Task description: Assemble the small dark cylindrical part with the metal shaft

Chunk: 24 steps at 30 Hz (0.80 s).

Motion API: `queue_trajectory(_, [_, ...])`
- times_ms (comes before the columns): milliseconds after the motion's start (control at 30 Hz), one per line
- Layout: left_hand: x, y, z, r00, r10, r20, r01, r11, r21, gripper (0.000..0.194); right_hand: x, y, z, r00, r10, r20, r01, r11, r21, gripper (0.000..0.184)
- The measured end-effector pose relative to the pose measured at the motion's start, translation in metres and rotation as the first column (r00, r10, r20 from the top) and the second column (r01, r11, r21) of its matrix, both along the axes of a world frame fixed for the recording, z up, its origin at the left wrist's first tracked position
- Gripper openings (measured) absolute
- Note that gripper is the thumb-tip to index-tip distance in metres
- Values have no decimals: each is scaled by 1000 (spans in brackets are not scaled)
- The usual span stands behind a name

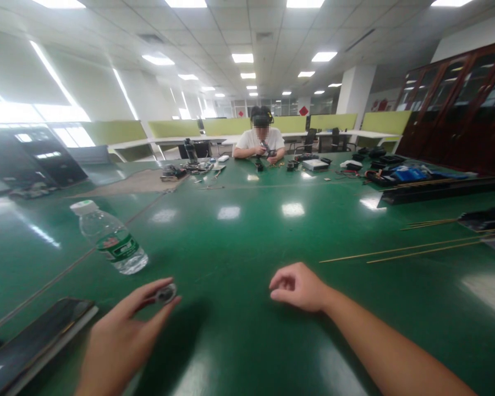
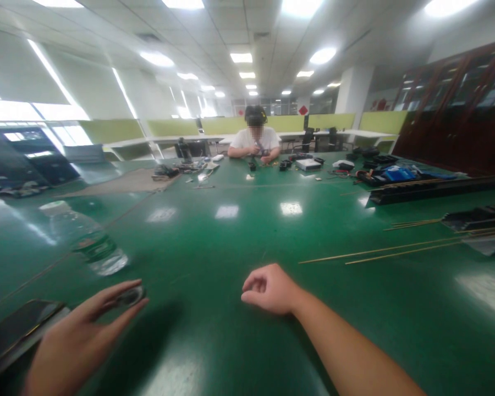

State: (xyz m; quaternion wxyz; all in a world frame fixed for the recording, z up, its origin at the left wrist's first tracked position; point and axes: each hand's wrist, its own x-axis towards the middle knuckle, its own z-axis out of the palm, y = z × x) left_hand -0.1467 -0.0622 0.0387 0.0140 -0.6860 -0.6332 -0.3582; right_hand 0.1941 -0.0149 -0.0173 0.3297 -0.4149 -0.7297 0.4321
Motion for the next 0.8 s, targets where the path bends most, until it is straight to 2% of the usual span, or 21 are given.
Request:
queue_trajectory(67, [40, 25, -1, 971, -229, 62, 230, 973, -11, 41, 0, 3, -3, 998, -52, -46, 52, 999, 5, 18])
queue_trajectory(133, [86, 43, -3, 887, -446, 117, 449, 893, -6, 26, 1, 9, -9, 988, -125, -86, 127, 992, 14, 15])
queue_trajectory(200, [128, 50, -8, 782, -594, 187, 609, 792, -34, 25, 3, 16, -15, 968, -211, -136, 217, 976, 29, 14])
queue_trajectory(300, [167, 44, -24, 632, -704, 324, 756, 652, -57, 29, 6, 24, -24, 932, -323, -166, 331, 943, 25, 18])
queue_trajectory(400, [176, 32, -39, 549, -714, 435, 810, 582, -68, 23, 7, 27, -28, 927, -348, -140, 349, 937, -22, 30])
queue_trajectory(500, [171, 30, -45, 554, -694, 460, 807, 583, -93, 26, 6, 25, -26, 936, -334, -109, 335, 942, -13, 32])
queue_trajectory(700, [162, 44, -42, 650, -598, 468, 693, 720, -42, 27, 4, 20, -20, 942, -298, -156, 292, 954, -60, 17])
queue_trajectory(800, [161, 48, -43, 672, -578, 463, 655, 756, -7, 26, 4, 18, -21, 958, -258, -122, 255, 966, -42, 14])
